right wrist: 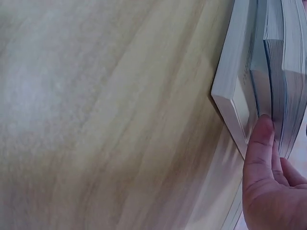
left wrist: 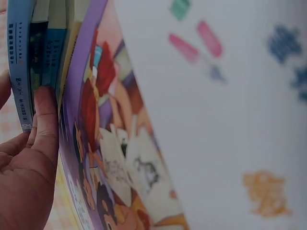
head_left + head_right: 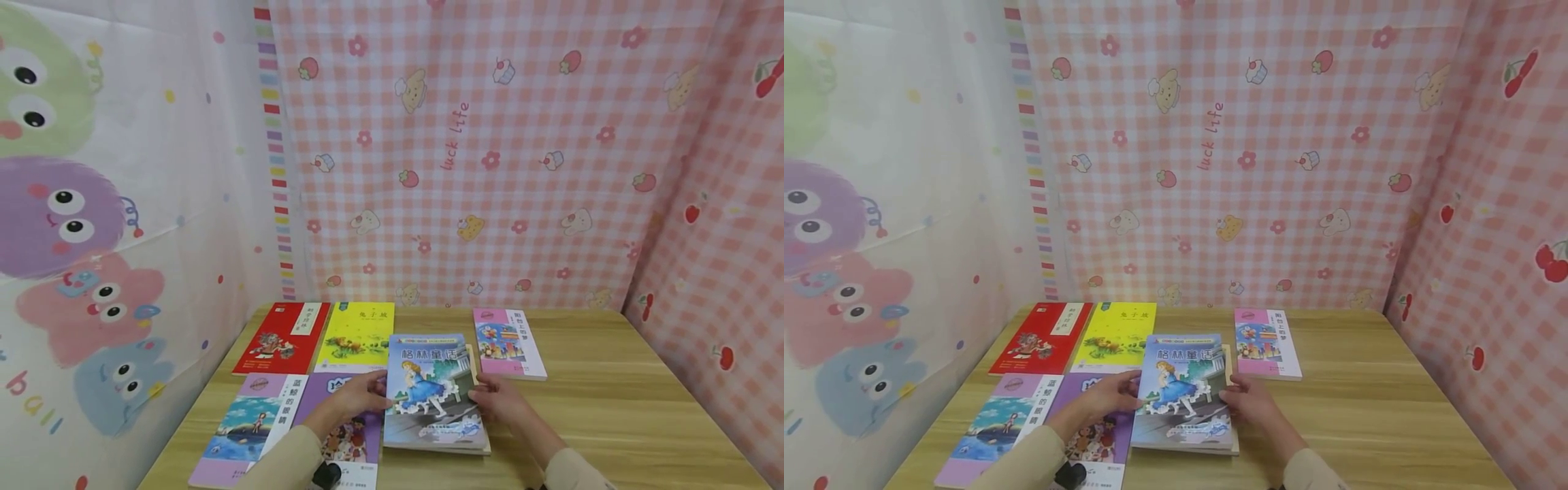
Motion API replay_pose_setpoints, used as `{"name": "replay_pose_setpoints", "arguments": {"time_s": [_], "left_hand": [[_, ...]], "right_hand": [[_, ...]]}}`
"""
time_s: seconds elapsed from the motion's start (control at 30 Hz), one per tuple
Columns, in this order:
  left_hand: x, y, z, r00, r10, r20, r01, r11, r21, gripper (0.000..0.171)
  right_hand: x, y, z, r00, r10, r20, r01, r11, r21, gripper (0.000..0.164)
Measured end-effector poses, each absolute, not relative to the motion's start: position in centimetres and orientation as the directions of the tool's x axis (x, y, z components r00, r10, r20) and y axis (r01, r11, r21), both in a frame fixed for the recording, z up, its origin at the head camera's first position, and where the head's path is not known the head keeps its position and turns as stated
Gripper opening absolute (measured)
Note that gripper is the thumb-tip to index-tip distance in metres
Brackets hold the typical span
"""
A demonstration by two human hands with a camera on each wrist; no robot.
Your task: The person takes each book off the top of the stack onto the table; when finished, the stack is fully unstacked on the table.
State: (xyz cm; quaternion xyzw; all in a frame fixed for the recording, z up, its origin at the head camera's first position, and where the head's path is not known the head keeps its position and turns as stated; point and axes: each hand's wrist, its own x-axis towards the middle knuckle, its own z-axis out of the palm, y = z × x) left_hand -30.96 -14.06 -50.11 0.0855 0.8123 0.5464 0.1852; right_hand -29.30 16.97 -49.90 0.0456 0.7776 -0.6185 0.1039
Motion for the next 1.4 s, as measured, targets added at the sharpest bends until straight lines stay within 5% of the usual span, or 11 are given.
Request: {"name": "replay_pose_setpoints", "arguments": {"time_s": [0.63, 1.4], "left_hand": [[-31.0, -11.8, -49.8, -0.922, 0.337, -0.193, -0.002, 0.492, 0.870, 0.075], [-30.9, -11.6, -49.8, -0.923, 0.337, -0.188, 0.009, 0.506, 0.862, 0.075]], "right_hand": [[-29.1, 18.2, -50.4, -0.964, -0.075, -0.256, 0.242, 0.158, -0.957, 0.051], [-29.2, 21.6, -49.1, -0.972, -0.107, -0.211, 0.200, 0.108, -0.974, 0.063]]}}
